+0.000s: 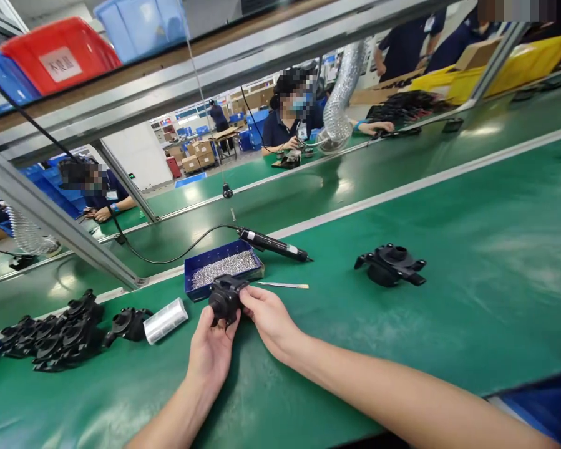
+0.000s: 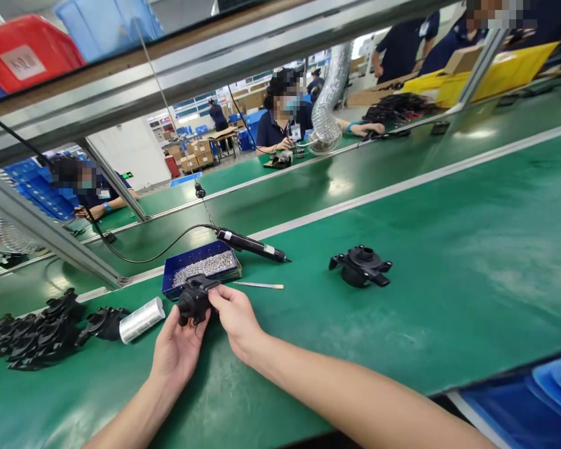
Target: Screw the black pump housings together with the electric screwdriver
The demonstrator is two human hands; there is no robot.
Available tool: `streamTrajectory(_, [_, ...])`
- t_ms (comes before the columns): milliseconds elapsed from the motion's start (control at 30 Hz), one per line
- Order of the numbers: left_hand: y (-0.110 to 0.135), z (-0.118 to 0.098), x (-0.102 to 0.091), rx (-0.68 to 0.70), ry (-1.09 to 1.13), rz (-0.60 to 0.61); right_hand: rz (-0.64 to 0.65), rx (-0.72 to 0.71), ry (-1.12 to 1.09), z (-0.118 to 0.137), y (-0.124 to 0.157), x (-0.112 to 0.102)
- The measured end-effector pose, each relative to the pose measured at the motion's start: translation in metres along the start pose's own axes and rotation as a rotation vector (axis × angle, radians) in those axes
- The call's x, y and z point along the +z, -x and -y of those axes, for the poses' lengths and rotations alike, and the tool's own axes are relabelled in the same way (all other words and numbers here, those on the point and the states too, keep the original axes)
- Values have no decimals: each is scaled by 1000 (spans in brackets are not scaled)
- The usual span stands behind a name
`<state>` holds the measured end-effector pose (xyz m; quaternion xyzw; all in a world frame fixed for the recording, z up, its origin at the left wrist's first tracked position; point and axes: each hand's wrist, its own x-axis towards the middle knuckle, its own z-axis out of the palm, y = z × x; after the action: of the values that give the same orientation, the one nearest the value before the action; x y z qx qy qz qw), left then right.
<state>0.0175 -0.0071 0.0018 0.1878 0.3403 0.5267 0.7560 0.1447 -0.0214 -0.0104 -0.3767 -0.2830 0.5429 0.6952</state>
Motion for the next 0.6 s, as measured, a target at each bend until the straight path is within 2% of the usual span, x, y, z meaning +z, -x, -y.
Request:
streamTrajectory(300, [1,-5,4,-35,49,-3,57,66,-171,8,6,3])
streamTrajectory(433, [0,-7,1,-49,86,-1,56,70,-173,8,7,4])
streamTrajectory(600, [-3,-8,-5,-49,100,57,1,64,-123,9,9,5])
